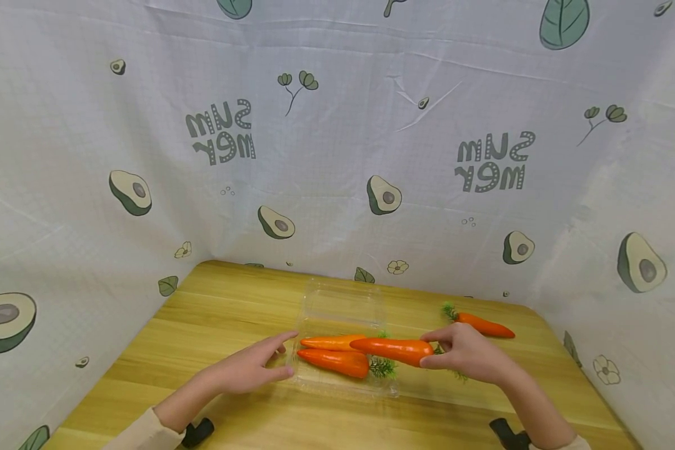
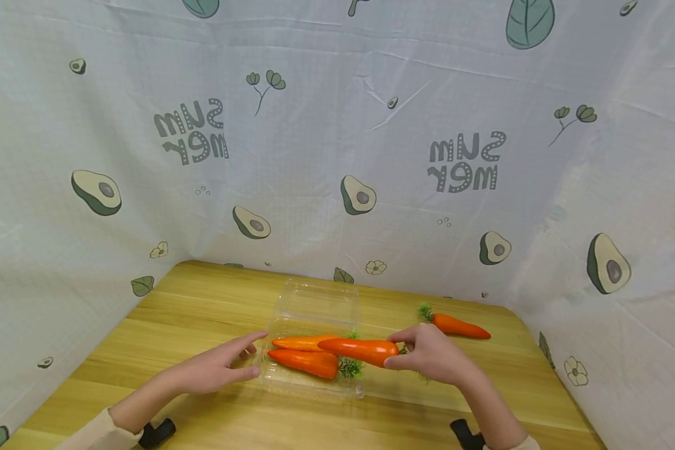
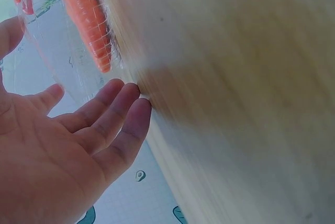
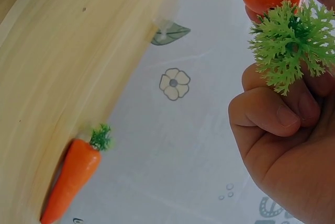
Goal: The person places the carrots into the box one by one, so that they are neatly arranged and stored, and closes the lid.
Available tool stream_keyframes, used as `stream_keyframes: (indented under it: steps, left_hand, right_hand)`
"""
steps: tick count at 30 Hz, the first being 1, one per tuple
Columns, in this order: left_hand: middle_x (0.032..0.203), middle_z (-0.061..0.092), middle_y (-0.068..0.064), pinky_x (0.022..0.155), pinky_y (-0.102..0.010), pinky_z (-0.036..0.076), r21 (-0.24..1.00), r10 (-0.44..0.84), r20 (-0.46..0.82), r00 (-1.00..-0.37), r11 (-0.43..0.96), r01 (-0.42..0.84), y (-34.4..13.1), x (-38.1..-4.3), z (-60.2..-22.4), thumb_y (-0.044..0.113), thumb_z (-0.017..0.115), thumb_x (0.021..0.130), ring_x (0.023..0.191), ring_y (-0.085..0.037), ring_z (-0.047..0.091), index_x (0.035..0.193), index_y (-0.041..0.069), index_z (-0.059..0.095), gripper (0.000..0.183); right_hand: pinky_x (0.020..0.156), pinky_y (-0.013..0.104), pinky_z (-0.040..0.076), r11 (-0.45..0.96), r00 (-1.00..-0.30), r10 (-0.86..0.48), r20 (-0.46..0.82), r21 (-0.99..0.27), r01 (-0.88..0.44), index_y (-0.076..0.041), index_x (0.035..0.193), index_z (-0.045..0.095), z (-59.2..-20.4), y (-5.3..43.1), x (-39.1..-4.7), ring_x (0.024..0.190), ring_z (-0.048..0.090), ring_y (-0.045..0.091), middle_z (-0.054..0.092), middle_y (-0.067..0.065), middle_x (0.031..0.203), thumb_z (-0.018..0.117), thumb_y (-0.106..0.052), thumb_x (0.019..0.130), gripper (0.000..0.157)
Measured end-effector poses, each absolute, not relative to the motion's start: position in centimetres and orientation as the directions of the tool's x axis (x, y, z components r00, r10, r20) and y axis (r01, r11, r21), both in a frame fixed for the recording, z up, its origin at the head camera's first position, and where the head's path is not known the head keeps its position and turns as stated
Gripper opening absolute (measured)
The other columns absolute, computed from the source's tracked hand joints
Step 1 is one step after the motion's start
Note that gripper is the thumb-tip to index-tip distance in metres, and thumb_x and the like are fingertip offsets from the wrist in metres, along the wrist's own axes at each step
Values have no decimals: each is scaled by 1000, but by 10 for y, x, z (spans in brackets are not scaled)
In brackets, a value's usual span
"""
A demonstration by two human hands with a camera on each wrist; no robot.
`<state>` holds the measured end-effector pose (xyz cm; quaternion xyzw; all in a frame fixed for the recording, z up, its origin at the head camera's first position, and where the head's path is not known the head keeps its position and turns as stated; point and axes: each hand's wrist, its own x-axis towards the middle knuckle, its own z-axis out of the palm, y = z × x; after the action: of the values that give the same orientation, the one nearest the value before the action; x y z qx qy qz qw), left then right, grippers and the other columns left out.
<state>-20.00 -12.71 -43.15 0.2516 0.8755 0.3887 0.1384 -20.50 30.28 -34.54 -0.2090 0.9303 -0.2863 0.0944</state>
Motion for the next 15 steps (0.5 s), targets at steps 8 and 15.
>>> stream_keyframes:
  steps: [8,15]
  left_hand:
    - [147,48,-9,103,-57,43,754,547,-46,-836,568,330,-126,-199,-429,47,59,101,133,-29,49,160,23,26,72]
    - [145,50,-8,102,-57,44,746,543,-41,-839,575,336,-125,-198,-428,48,59,101,131,-28,50,160,22,27,72]
  right_hand:
    - [46,22,29,746,-888,-455,-64,-572,-341,-1,123,71,-345,296,-206,48,29,5,38,-6,57,81,-41,84,57]
    - [46,22,28,748,-885,-461,-70,-567,-345,-3,121,73,-345,289,-206,47,30,5,37,-7,56,82,-41,82,55]
